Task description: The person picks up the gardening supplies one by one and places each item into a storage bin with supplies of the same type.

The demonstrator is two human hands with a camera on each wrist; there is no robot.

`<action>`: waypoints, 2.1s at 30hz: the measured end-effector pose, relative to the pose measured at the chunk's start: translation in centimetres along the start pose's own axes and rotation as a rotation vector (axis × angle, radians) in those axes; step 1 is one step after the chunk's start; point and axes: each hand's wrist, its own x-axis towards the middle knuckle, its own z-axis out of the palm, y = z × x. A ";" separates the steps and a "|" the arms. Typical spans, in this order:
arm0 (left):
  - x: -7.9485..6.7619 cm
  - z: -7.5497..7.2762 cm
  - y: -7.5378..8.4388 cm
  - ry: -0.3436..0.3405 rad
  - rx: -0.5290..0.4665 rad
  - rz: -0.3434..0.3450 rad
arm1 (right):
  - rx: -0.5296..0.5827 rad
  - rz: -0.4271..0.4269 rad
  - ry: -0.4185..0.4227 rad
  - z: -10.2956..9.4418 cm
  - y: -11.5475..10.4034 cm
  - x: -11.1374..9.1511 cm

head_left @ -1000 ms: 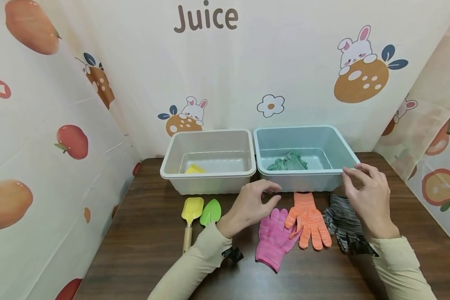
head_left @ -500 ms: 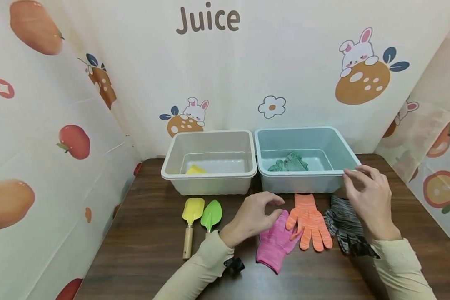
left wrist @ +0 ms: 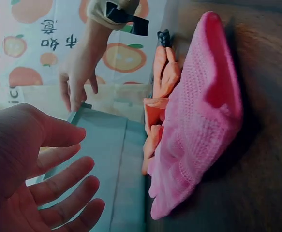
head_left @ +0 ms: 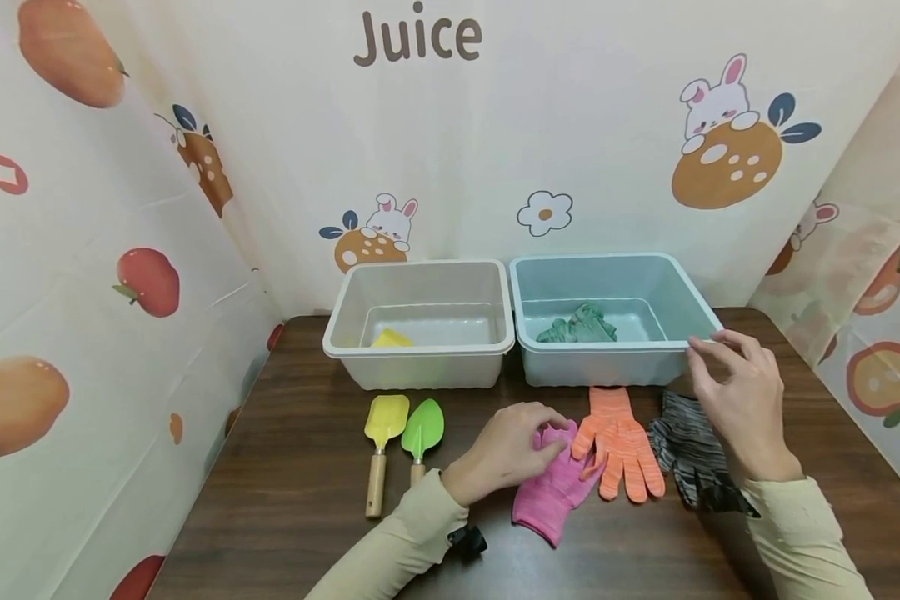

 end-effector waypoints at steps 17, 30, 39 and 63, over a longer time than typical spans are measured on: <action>-0.6 1.3 -0.3 -0.087 0.103 0.041 | 0.017 -0.008 0.006 0.0 0.2 0.1; -0.8 2.1 -0.7 -0.203 0.140 -0.028 | 0.020 -0.008 0.003 0.1 0.4 0.1; -0.9 3.0 -0.5 -0.247 0.265 -0.050 | 0.025 -0.006 0.004 0.1 0.4 0.1; -0.8 3.3 -0.3 -0.196 0.264 0.032 | 0.024 -0.001 0.003 0.1 0.4 0.1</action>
